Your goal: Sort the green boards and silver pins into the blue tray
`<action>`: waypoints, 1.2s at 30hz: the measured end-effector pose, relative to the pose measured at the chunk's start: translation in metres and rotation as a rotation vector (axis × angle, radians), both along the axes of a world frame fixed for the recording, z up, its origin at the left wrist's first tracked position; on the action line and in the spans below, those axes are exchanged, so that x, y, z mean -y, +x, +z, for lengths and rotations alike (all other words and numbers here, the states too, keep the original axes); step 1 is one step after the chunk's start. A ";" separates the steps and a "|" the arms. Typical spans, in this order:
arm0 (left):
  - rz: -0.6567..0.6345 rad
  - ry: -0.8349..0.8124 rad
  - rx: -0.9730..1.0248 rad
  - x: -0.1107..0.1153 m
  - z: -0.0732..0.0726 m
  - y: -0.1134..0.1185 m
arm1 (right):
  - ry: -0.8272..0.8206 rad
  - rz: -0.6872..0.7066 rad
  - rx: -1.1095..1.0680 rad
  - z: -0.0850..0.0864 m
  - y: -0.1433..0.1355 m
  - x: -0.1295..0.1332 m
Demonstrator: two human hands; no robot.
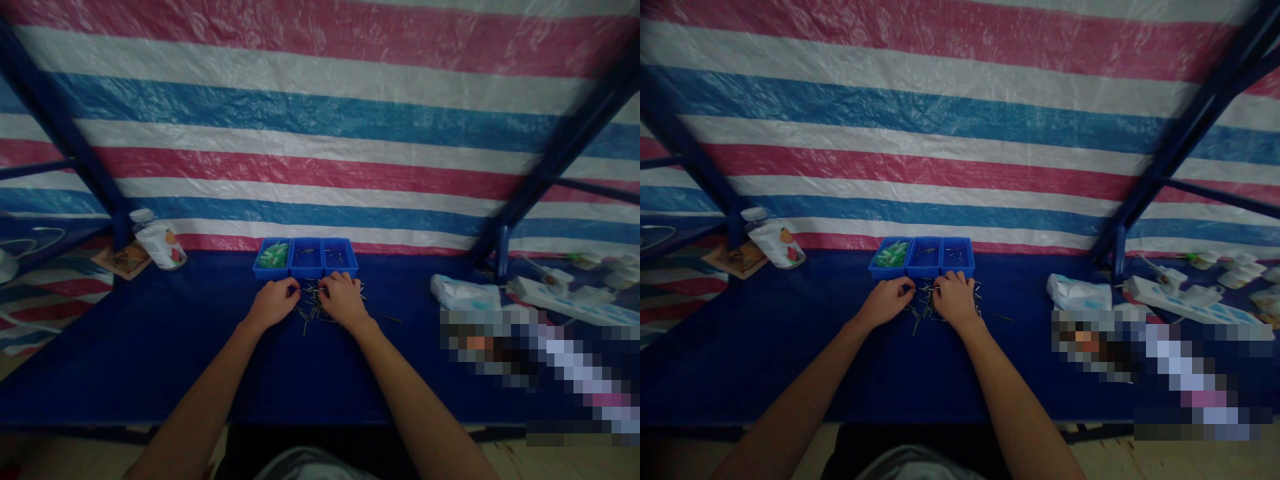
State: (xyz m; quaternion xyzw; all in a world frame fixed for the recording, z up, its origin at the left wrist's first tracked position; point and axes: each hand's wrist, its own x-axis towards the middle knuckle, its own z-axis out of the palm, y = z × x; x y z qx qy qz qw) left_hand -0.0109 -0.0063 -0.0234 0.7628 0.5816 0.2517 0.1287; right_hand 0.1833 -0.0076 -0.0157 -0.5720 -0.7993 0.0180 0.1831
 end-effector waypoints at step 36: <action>-0.224 0.085 0.185 0.002 0.002 0.009 | -0.151 0.227 -0.888 -0.005 -0.004 -0.018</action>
